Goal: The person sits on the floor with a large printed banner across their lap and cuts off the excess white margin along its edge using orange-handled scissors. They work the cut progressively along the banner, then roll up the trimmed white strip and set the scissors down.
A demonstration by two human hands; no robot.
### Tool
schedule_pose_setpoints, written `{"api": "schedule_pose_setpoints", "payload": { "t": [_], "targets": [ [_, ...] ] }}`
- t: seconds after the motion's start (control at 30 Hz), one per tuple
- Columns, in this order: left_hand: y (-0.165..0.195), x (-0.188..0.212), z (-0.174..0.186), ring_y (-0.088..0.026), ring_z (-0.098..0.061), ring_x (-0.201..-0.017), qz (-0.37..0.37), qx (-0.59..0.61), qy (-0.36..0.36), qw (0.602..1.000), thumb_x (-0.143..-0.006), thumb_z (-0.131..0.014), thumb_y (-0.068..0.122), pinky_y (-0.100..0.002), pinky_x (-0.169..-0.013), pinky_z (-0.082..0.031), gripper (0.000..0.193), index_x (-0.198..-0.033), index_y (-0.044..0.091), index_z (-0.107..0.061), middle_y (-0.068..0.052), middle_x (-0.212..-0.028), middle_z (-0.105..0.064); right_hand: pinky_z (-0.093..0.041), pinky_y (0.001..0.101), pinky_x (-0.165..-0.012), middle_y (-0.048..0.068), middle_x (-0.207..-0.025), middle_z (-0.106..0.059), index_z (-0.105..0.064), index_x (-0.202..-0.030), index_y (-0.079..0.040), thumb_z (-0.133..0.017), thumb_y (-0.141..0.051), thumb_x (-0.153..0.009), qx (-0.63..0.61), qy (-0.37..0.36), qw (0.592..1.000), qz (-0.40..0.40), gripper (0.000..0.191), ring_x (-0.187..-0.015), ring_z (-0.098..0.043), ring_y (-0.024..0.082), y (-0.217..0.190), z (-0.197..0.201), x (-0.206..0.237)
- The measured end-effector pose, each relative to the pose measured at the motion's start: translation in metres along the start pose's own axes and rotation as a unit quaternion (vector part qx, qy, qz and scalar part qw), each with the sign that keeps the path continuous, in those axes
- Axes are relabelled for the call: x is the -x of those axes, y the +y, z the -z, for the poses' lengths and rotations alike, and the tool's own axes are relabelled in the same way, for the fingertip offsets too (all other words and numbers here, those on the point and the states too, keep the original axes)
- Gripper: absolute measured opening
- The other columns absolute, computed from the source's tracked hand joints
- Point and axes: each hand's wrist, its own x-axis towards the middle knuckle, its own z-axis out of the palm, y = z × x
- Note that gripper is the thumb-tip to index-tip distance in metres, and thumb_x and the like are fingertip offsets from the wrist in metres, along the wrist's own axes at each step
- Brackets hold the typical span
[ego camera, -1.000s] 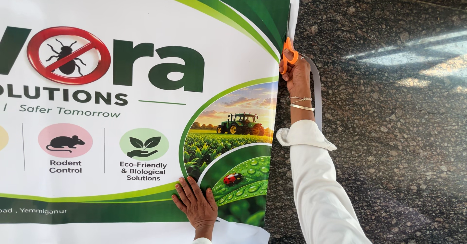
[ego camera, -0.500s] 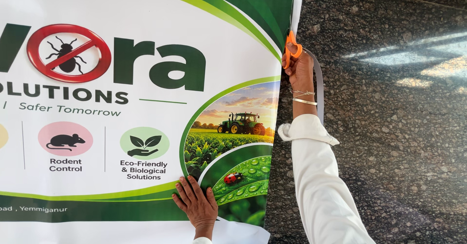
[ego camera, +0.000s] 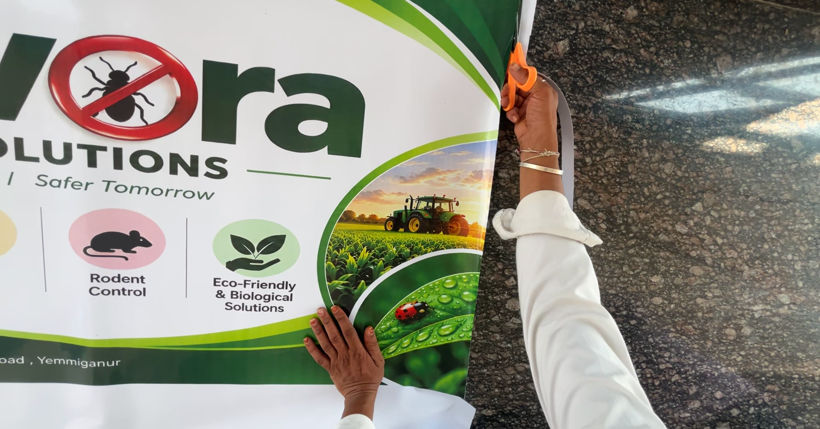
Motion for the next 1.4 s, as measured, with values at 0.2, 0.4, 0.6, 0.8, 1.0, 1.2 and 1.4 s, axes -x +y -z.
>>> {"api": "schedule_pose_setpoints", "payload": {
  "t": [0.2, 0.4, 0.6, 0.8, 1.0, 1.2, 1.4],
  "targets": [
    [-0.001, 0.000, -0.002, -0.043, -0.014, -0.156, 0.001, 0.000, 0.000, 1.000, -0.105, -0.029, 0.046, -0.062, -0.124, -0.006, 0.072, -0.161, 0.002, -0.020, -0.022, -0.169, -0.016, -0.036, 0.0201, -0.036, 0.007, -0.068, -0.068, -0.066, -0.095, -0.005, -0.085, -0.025, -0.084, 0.019, -0.010, 1.000, 0.018, 0.029, -0.050, -0.062, 0.010, 0.003, 0.002, -0.005],
    [-0.001, 0.001, -0.002, -0.043, -0.015, -0.156, 0.001, -0.003, 0.001, 1.000, -0.105, -0.030, 0.046, -0.061, -0.125, -0.006, 0.072, -0.162, 0.002, -0.020, -0.022, -0.169, -0.016, -0.037, 0.0198, -0.037, 0.007, -0.067, -0.068, -0.065, -0.095, -0.005, -0.084, -0.025, -0.085, 0.007, 0.000, 1.000, 0.002, 0.030, -0.050, -0.063, 0.011, 0.000, 0.000, -0.008],
    [0.000, -0.001, -0.002, -0.043, -0.015, -0.155, 0.000, -0.001, 0.001, 1.000, -0.105, -0.030, 0.046, -0.061, -0.124, -0.005, 0.072, -0.162, 0.002, -0.020, -0.022, -0.169, -0.016, -0.036, 0.0205, -0.035, 0.007, -0.067, -0.068, -0.065, -0.093, -0.005, -0.084, -0.024, -0.084, 0.020, -0.005, 1.000, 0.008, 0.029, -0.049, -0.063, 0.012, -0.005, -0.005, -0.011],
    [-0.001, -0.001, -0.003, -0.042, -0.014, -0.156, 0.000, -0.004, 0.000, 1.000, -0.105, -0.029, 0.046, -0.061, -0.125, -0.005, 0.072, -0.162, 0.003, -0.019, -0.022, -0.169, -0.016, -0.037, 0.0207, -0.036, 0.008, -0.068, -0.068, -0.066, -0.093, -0.005, -0.082, -0.026, -0.086, 0.014, -0.019, 1.000, 0.001, 0.028, -0.050, -0.063, 0.012, -0.011, -0.007, -0.016],
    [-0.001, -0.002, -0.002, -0.043, -0.014, -0.156, -0.002, -0.003, 0.000, 1.000, -0.106, -0.028, 0.046, -0.061, -0.124, -0.005, 0.072, -0.162, 0.002, -0.019, -0.022, -0.169, -0.016, -0.037, 0.0209, -0.035, 0.008, -0.067, -0.068, -0.066, -0.093, -0.005, -0.082, -0.026, -0.086, 0.020, -0.013, 1.000, 0.000, 0.027, -0.049, -0.062, 0.013, -0.019, -0.015, -0.022],
    [-0.002, -0.002, -0.001, -0.042, -0.013, -0.156, -0.001, -0.004, 0.000, 1.000, -0.106, -0.028, 0.047, -0.061, -0.125, -0.005, 0.072, -0.162, 0.002, -0.018, -0.022, -0.169, -0.015, -0.036, 0.0202, -0.035, 0.007, -0.068, -0.067, -0.068, -0.099, -0.006, -0.081, -0.024, -0.085, 0.029, -0.017, 0.999, 0.015, 0.026, -0.048, -0.062, 0.012, -0.018, -0.017, -0.021],
    [-0.003, -0.002, -0.002, -0.042, -0.013, -0.156, 0.001, -0.013, -0.007, 1.000, -0.106, -0.028, 0.047, -0.061, -0.125, -0.004, 0.072, -0.162, 0.003, -0.017, -0.021, -0.169, -0.014, -0.039, 0.0211, -0.037, 0.007, -0.068, -0.068, -0.065, -0.099, -0.005, -0.081, -0.027, -0.088, 0.026, -0.020, 0.999, -0.004, 0.029, -0.050, -0.063, 0.012, -0.024, -0.019, -0.030]
  ]
}}
